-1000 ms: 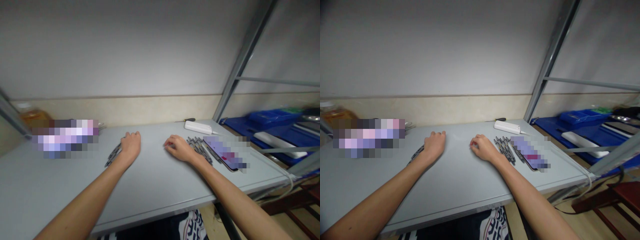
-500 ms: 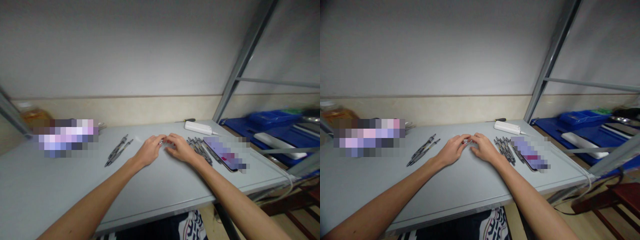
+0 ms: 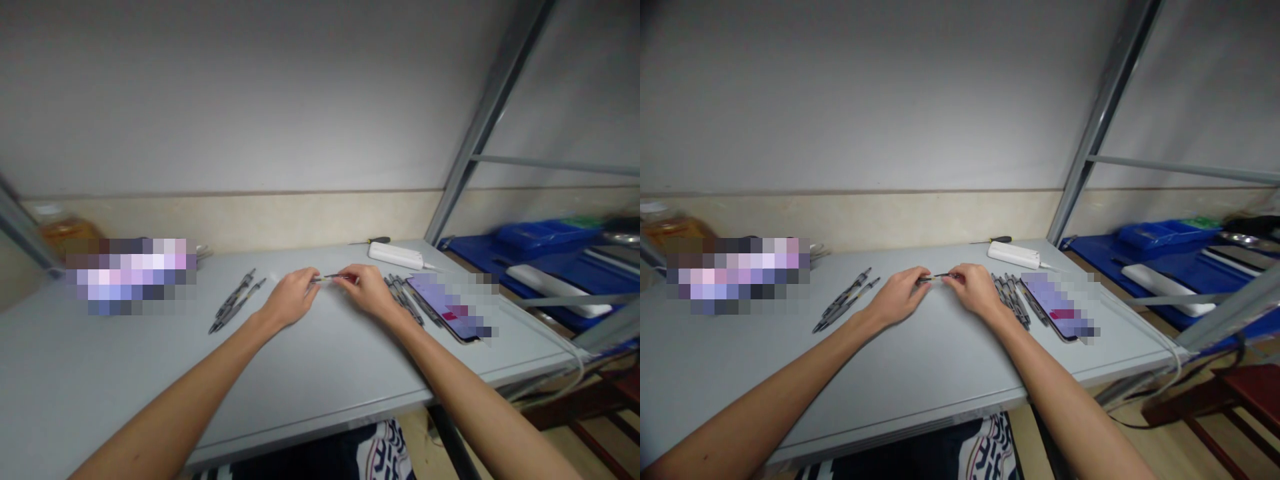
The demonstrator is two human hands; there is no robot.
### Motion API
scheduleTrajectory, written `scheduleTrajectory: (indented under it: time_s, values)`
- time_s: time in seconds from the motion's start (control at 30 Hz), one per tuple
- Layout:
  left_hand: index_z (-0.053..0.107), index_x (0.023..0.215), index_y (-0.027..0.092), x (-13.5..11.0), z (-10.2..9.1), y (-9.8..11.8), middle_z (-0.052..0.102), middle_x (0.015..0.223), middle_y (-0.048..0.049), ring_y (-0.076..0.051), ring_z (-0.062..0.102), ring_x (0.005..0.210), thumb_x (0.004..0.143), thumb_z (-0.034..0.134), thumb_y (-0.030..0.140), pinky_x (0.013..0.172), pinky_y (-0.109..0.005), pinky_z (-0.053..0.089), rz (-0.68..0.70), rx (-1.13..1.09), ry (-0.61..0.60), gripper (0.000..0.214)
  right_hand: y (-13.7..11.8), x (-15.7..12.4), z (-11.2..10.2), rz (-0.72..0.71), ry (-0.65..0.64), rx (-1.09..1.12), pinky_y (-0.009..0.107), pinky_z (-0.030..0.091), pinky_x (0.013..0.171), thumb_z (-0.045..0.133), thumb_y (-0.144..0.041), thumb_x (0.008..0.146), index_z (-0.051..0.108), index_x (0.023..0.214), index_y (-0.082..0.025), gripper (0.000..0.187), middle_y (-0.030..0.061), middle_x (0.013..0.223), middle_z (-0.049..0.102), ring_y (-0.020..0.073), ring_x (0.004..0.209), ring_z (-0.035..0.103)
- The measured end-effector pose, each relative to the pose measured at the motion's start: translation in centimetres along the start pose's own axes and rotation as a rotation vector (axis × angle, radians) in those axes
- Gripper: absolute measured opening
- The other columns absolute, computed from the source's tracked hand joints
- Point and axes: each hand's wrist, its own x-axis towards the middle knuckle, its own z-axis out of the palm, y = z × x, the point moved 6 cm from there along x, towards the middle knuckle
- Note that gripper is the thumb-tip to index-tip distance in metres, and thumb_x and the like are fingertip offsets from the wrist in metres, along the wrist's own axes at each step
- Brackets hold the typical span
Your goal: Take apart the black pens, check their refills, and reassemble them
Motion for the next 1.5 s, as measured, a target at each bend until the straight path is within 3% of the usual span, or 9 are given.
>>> scheduleTrajectory:
  time_s: [0.1,0.27,0.33,0.47,0.63,0.93,1.13,1.27,1.5]
  values:
    - [0.055,0.098,0.014,0.2,0.0,0.2,0.062,0.094,-0.0096,-0.022,0.056,0.092,0.091,0.034,0.024,0.081,-0.035,0.040,0.069,0.273,-0.056,0.024,0.8,0.1,0.0,0.111,-0.018,0.027,0.026,0.039,0.060,0.047,-0.041,0.086,0.068,0.082,-0.016,0.033,0.0048,0.068,0.065,0.0149,0.061,0.054]
    - [0.055,0.097,0.013,0.1,0.8,1.3,0.060,0.090,-0.0099,-0.023,0.053,0.088,0.091,0.031,0.019,0.075,-0.036,0.037,0.167,0.475,-0.108,0.025,-2.0,-0.5,0.7,-0.115,-0.039,-0.178,0.031,0.039,0.081,0.058,-0.029,0.077,0.052,0.117,-0.016,0.043,0.0100,0.103,0.062,0.0214,0.094,0.054]
    - [0.053,0.099,0.013,0.0,1.5,2.1,0.059,0.091,-0.0094,-0.022,0.052,0.089,0.090,0.032,0.017,0.075,-0.036,0.036,0.218,0.529,-0.110,0.023,-2.9,-1.0,1.8,-0.126,-0.152,-0.349,0.034,0.038,0.082,0.051,-0.026,0.081,0.054,0.110,-0.016,0.031,0.0123,0.103,0.061,0.0244,0.098,0.053]
    - [0.052,0.096,0.013,-0.2,2.1,3.4,0.058,0.091,-0.0091,-0.023,0.050,0.089,0.089,0.033,0.014,0.074,-0.037,0.034,0.289,0.619,-0.105,0.021,-2.1,-1.2,2.7,0.113,-0.271,-0.458,0.032,0.041,0.070,0.030,-0.026,0.090,0.055,0.104,-0.013,0.031,0.0142,0.091,0.065,0.0237,0.081,0.061]
    - [0.050,0.100,0.016,0.0,1.6,4.0,0.056,0.093,-0.0094,-0.024,0.048,0.091,0.081,0.042,0.010,0.075,-0.038,0.034,0.283,0.668,-0.064,0.021,-0.3,-0.9,2.5,0.317,-0.348,-0.420,0.030,0.042,0.068,0.034,-0.034,0.087,0.065,0.093,-0.014,0.037,0.0171,0.095,0.066,0.0254,0.087,0.062]
    - [0.059,0.081,0.012,0.7,2.6,1.8,0.065,0.076,-0.0121,-0.023,0.060,0.080,0.082,0.041,0.010,0.074,-0.035,0.041,0.092,0.654,-0.160,0.018,-1.7,-1.1,3.9,0.218,-0.409,-0.398,0.030,0.043,0.069,0.039,-0.034,0.083,0.067,0.092,-0.013,0.037,0.0169,0.092,0.067,0.0246,0.085,0.063]
    - [0.065,0.085,0.012,0.6,2.4,1.7,0.068,0.080,-0.0151,-0.024,0.065,0.079,0.082,0.039,0.010,0.064,-0.031,0.046,-0.141,0.592,-0.265,0.026,-2.1,-1.3,3.9,0.184,-0.339,-0.532,0.034,0.045,0.069,0.033,-0.030,0.086,0.067,0.095,-0.012,0.039,0.0186,0.090,0.066,0.0266,0.085,0.063]
    - [0.068,0.089,0.014,0.4,2.2,1.6,0.067,0.083,-0.0154,-0.022,0.064,0.084,0.083,0.040,0.013,0.070,-0.031,0.047,-0.271,0.554,-0.276,0.029,-2.7,-1.3,3.5,0.124,-0.305,-0.589,0.034,0.045,0.067,0.030,-0.027,0.089,0.067,0.094,-0.014,0.040,0.0172,0.085,0.067,0.0263,0.082,0.064]
    - [0.069,0.087,0.014,0.1,2.2,1.6,0.067,0.082,-0.0170,-0.025,0.064,0.080,0.083,0.037,0.014,0.067,-0.033,0.047,-0.313,0.517,-0.271,0.032,-3.1,-1.3,3.3,0.132,-0.306,-0.618,0.032,0.045,0.069,0.021,-0.028,0.093,0.067,0.096,-0.017,0.048,0.0167,0.085,0.067,0.0239,0.082,0.065]
